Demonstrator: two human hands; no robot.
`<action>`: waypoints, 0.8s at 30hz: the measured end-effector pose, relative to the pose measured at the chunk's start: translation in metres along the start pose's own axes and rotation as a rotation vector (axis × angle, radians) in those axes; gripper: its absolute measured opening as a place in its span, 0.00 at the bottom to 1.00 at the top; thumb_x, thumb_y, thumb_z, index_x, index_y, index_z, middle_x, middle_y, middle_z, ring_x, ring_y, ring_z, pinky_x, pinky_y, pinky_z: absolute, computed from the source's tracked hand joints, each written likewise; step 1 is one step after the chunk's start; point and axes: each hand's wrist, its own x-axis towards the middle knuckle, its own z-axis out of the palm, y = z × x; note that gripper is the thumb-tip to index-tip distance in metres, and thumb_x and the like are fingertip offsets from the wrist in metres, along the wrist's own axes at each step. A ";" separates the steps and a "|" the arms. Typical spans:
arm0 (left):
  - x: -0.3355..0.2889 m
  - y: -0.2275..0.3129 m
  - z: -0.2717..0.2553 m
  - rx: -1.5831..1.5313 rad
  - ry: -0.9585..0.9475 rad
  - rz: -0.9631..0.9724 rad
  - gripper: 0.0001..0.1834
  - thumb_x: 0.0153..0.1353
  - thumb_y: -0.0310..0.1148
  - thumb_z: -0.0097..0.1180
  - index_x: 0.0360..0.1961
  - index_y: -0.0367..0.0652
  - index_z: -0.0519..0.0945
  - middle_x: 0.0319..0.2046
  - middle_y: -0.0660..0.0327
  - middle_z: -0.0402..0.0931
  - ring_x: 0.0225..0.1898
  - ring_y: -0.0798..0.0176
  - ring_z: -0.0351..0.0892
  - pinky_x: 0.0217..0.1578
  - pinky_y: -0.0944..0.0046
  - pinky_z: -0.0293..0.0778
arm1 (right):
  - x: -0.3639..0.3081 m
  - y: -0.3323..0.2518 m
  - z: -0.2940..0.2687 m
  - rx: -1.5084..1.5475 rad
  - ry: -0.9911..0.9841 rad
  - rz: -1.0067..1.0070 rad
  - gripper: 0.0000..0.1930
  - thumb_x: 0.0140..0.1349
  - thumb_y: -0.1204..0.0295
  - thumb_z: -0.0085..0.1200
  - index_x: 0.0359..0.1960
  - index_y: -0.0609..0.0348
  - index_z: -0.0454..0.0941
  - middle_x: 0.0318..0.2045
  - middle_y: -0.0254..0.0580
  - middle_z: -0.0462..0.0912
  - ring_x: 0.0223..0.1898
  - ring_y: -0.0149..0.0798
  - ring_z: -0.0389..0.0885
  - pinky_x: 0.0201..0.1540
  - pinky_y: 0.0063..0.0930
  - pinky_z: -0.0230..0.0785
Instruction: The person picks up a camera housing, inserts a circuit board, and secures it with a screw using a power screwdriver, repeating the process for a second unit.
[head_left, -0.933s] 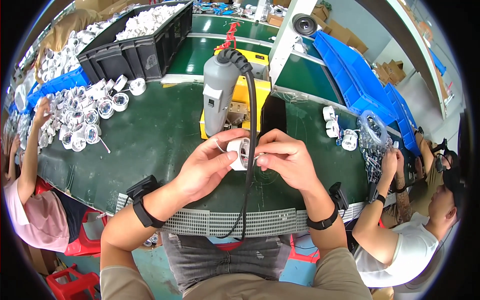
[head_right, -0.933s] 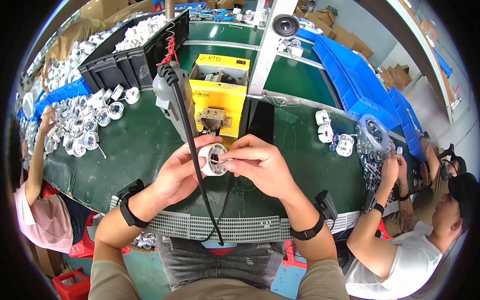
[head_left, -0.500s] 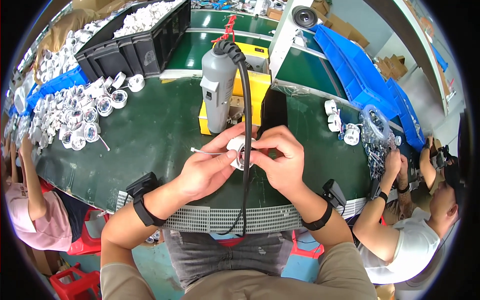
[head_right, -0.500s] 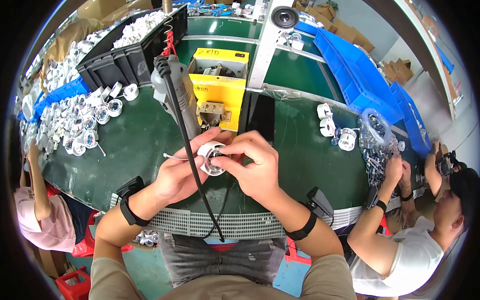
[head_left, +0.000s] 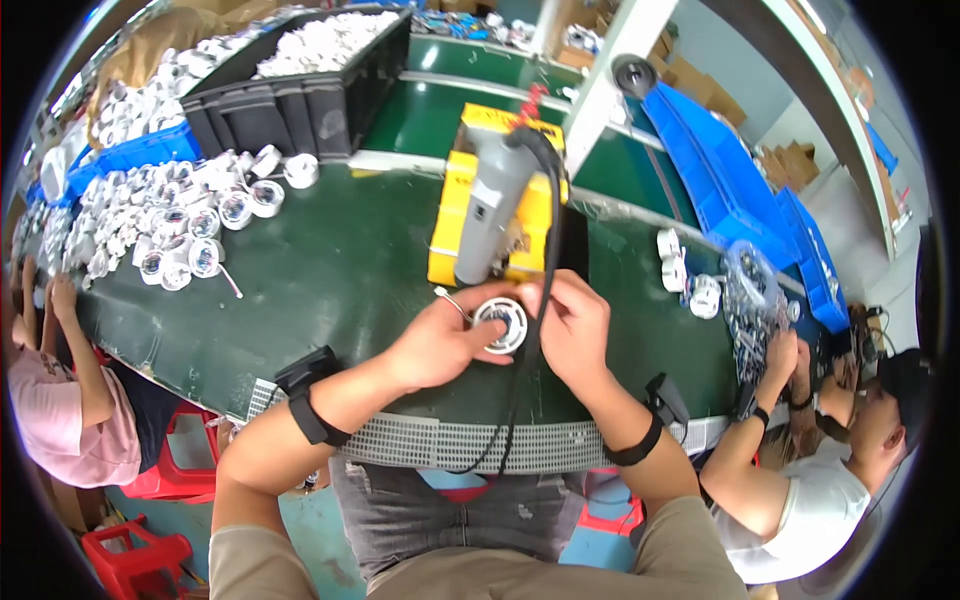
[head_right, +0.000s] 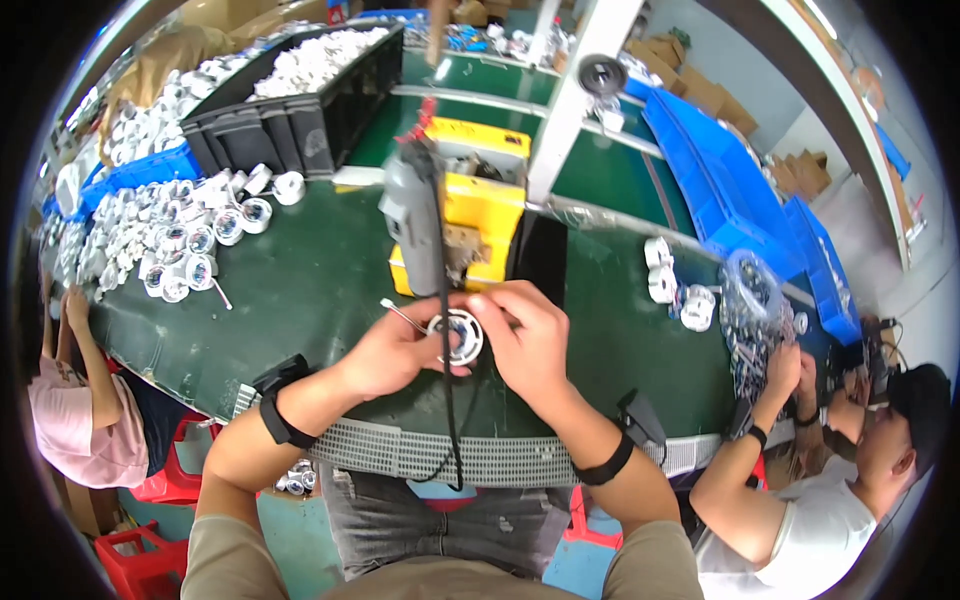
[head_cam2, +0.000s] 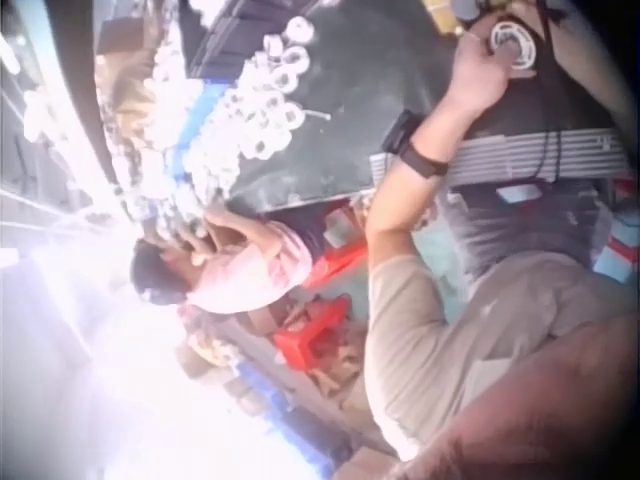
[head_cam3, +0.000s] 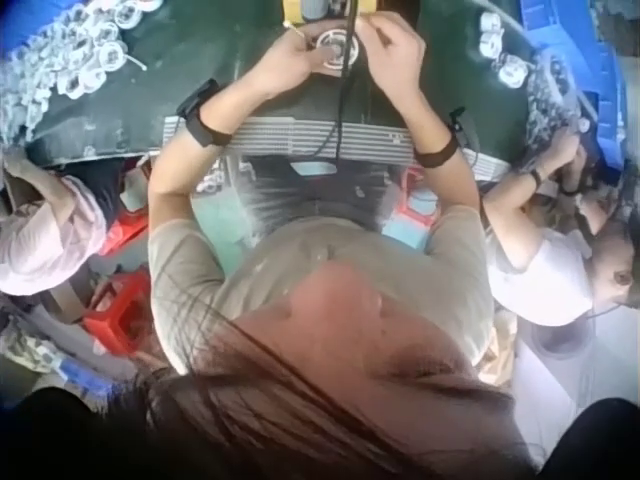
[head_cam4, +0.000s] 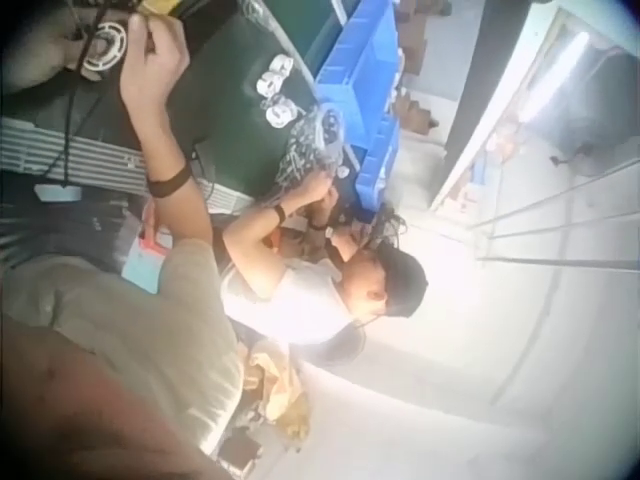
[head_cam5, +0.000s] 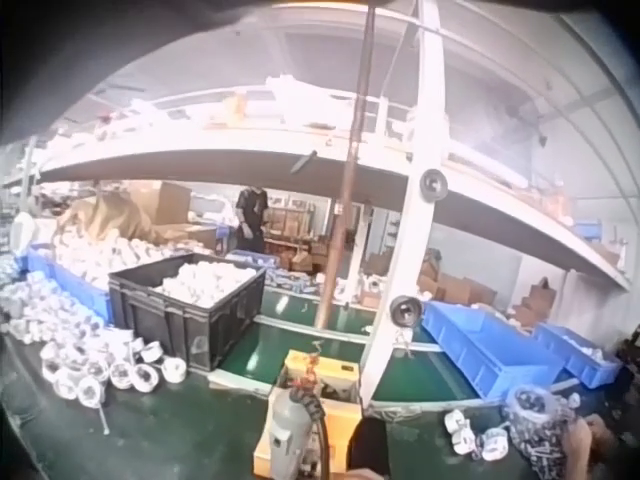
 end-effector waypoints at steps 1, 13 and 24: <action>0.002 -0.004 0.000 0.028 0.016 -0.034 0.23 0.64 0.23 0.48 0.60 0.31 0.65 0.48 0.56 0.73 0.46 0.63 0.77 0.42 0.64 0.83 | 0.003 -0.006 0.003 -0.011 0.082 -0.036 0.11 0.53 0.79 0.62 0.39 0.67 0.78 0.37 0.43 0.79 0.33 0.33 0.81 0.38 0.26 0.75; 0.011 -0.002 -0.009 -0.042 0.147 -0.341 0.19 0.66 0.27 0.44 0.57 0.33 0.66 0.44 0.52 0.75 0.37 0.58 0.81 0.40 0.59 0.83 | 0.069 -0.044 0.050 0.584 0.317 -0.279 0.25 0.66 0.71 0.45 0.62 0.63 0.55 0.23 0.39 0.71 0.18 0.31 0.71 0.21 0.26 0.69; 0.010 -0.001 -0.009 -0.070 0.282 -0.277 0.17 0.69 0.27 0.40 0.57 0.32 0.66 0.44 0.53 0.74 0.40 0.57 0.81 0.44 0.62 0.83 | 0.090 -0.033 0.052 0.554 0.494 -0.119 0.20 0.66 0.73 0.44 0.57 0.65 0.58 0.15 0.37 0.67 0.13 0.31 0.66 0.16 0.26 0.63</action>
